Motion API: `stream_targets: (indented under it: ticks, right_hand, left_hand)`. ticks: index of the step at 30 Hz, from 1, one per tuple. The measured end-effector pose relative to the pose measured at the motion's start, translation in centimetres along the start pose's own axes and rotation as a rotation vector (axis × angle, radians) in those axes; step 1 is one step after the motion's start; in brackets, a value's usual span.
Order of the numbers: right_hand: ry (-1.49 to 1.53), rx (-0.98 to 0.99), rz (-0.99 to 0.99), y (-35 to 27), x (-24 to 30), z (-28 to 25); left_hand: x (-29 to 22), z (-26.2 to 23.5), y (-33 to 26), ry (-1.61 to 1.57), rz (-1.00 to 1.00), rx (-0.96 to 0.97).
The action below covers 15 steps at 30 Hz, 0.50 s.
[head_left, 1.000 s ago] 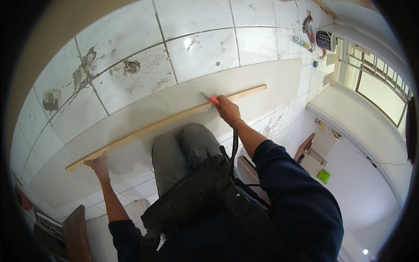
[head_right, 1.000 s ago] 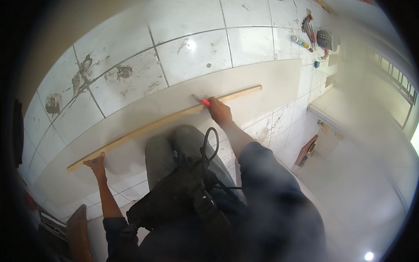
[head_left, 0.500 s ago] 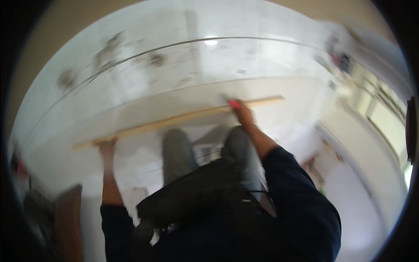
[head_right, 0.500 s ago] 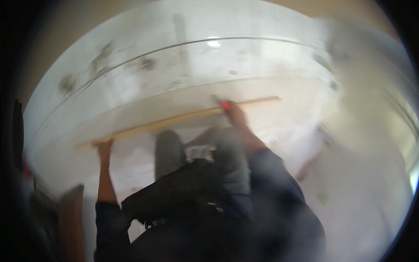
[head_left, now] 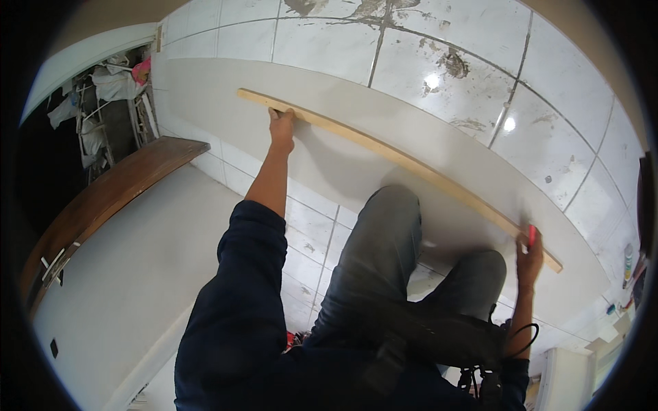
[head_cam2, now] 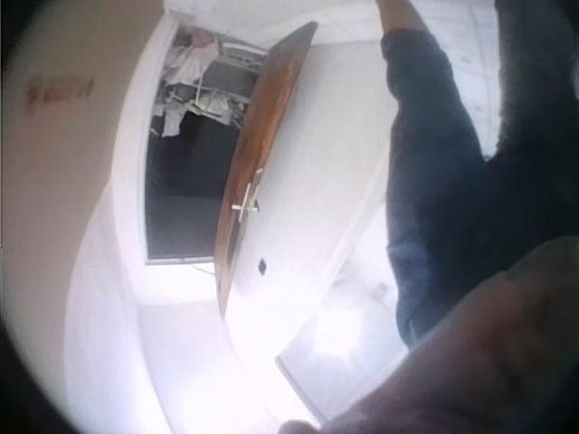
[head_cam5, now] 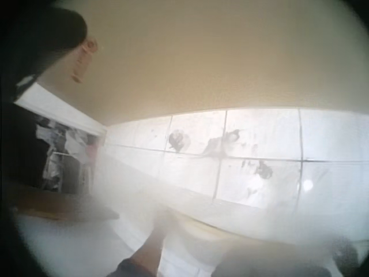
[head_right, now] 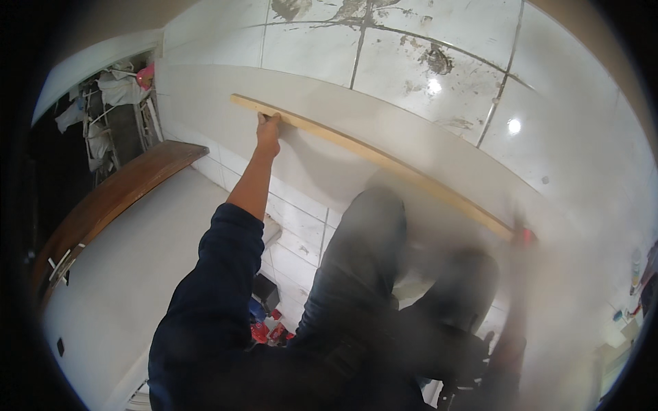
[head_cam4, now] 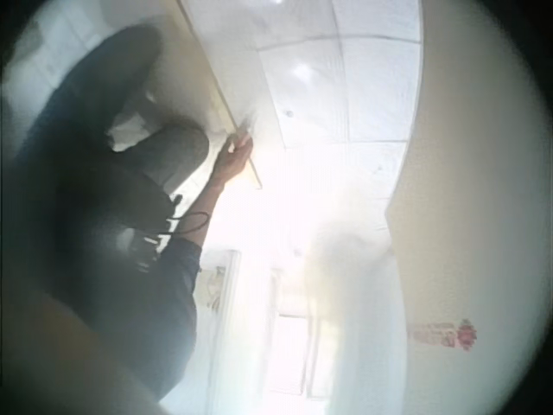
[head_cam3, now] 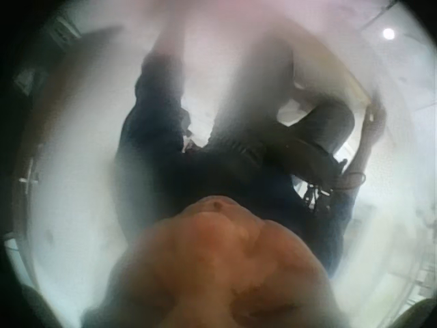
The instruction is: The person sits on a tiled floor and uses a utility knife to cut a large sheet of plywood. They use a long wooden straightedge as a guide to score the material, repeatedly running the blade along the edge to deepen the cut. The person adjusts the plywood and the guide to continue cutting along the marked line.
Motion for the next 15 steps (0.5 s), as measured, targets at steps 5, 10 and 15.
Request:
stream_targets:
  ticks: [5, 10, 15]
  right_hand:
    - [-0.247, -0.028, -0.067, -2.6, -5.4, -3.6]
    - [-0.266, 0.0, 0.054, -2.7, -6.3, -3.4]
    - [-0.289, 0.028, 0.11, -2.6, -6.6, -3.7]
  left_hand:
    - [-1.7, 2.6, -3.0, 0.191, -0.033, 0.117]
    - [-1.9, 1.5, -3.3, 0.252, -0.038, 0.214]
    - [-2.2, 2.0, -3.5, 0.228, -0.029, 0.197]
Point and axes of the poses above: each hand's wrist, its own y-axis towards the middle knuckle, its own z-axis out of the palm, x = y × z, the point moved 4 cm from there along y, towards the middle knuckle, and after that the axes turned 3 degrees about -z, right-handed, at the moved point
